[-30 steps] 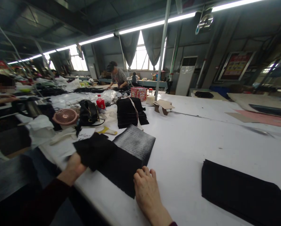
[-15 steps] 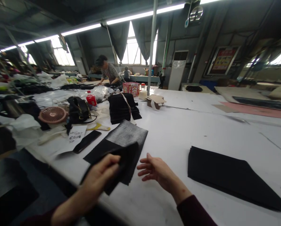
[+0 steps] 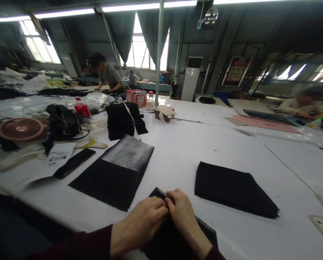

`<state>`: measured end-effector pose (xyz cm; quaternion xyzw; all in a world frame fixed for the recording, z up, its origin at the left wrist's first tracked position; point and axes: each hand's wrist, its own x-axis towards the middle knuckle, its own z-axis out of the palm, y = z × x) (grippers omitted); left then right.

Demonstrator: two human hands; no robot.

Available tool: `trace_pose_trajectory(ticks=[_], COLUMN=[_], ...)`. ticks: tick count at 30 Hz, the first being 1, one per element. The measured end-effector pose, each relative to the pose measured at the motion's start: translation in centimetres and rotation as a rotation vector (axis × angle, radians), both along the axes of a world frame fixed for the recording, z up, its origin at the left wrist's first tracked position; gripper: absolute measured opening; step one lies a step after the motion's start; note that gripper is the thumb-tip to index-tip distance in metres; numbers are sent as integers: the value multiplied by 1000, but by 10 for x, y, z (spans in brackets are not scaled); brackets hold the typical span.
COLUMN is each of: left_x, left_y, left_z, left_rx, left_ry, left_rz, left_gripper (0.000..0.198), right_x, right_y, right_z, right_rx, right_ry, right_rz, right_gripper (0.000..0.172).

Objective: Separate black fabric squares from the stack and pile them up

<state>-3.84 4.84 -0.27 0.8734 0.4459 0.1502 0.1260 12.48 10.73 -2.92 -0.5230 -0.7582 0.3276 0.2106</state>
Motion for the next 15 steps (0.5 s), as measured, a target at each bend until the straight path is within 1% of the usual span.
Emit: trace_pose_trajectory(ticks=[1,3,5,7,8,10,12,13,15], left_x=[-12,-30,-39,-42,-42,-40,-39,-39,-40], left_y=[5,13,17,17,16,14,13,13,13], left_z=[0,-4,-11,-16,-16,-16,-17,-18,-21], left_rx=[32,71,106,137,146,162,176,181,181], left_ry=[19,65,101,100,92,89,128,156,197], left_rz=[40,81,97,127,149,185,190,181,166], left_gripper=[11,14,14,12,13,28,39,41,38], right_x=[-3,-7,-7,-5,-4,-3,-2,-2,-2], right_y=[-4,-10,-13,-15,-16,-18,-20,-20,-22], right_z=[-6,-19,-30,-37,-39,-41,-40,-39,-39], right_rx=[71,247,430,571,619,672,698,706,723], right_ry=[-11,-32,-44,-50,-56,-78,-112,-128,-154], right_rz=[0,4,19,61,89,141,176,190,206], right_gripper=[24,26,28,31,31,32,35,37,41])
